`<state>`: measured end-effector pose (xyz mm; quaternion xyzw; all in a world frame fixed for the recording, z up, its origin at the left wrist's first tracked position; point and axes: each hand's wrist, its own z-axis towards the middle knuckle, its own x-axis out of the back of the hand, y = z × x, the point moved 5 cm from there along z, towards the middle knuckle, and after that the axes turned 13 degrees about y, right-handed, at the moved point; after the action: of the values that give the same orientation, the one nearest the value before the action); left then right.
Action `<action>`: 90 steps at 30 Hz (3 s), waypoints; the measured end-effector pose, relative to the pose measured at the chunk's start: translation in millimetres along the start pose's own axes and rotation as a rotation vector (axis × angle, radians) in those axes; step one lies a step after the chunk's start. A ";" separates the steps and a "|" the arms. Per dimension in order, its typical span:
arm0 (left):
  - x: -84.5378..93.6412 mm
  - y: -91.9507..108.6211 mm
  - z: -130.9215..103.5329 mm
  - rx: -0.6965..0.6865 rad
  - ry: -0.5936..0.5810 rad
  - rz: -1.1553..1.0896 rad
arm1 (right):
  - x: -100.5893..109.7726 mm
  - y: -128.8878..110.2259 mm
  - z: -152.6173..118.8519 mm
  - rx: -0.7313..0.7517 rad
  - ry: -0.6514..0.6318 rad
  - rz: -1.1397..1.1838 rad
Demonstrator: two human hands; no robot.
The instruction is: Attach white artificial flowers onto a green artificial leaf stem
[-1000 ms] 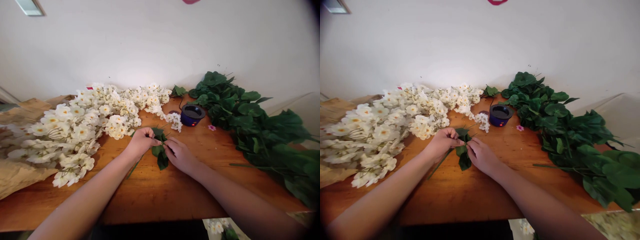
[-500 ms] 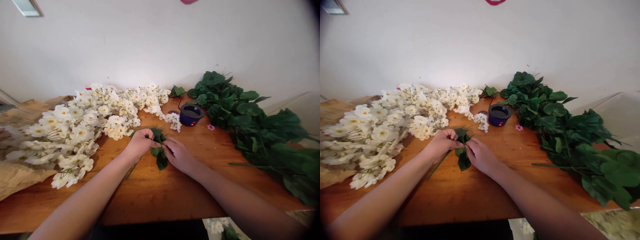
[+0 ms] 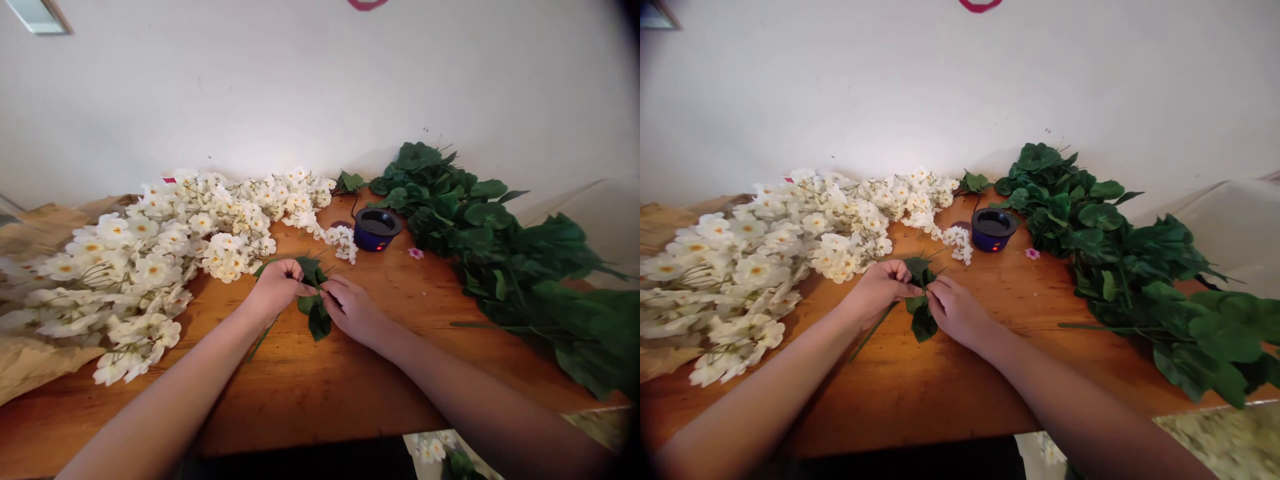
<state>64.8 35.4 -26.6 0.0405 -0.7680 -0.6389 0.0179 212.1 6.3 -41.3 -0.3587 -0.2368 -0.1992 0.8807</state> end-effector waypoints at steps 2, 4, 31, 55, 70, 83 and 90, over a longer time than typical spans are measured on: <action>-0.2 -0.3 -0.2 0.006 -0.003 -0.007 | 0.0 -0.2 0.3 0.000 -0.002 -0.002; -0.2 -0.6 -0.4 0.007 0.003 -0.009 | -0.2 -0.5 0.3 0.004 -0.007 -0.003; 0.8 0.5 -1.2 0.035 0.027 -0.012 | -1.0 1.1 -1.0 -0.013 -0.014 0.009; -1.6 -1.3 -2.4 0.031 0.008 -0.027 | -1.3 0.8 -0.4 -0.017 -0.019 0.019; -2.4 -4.5 -4.3 0.042 0.014 0.007 | -0.9 0.3 -0.5 -0.016 -0.021 0.000; -1.2 -4.1 -4.7 -0.006 0.040 0.008 | -0.3 -1.6 0.1 -0.011 -0.020 0.018; -1.1 -8.4 -3.8 -0.009 0.041 0.019 | -1.0 -1.6 -0.7 -0.017 -0.029 0.008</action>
<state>66.5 30.2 -34.1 0.0461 -0.7648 -0.6414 0.0398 210.7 4.9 -41.5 -0.3701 -0.2462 -0.1926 0.8748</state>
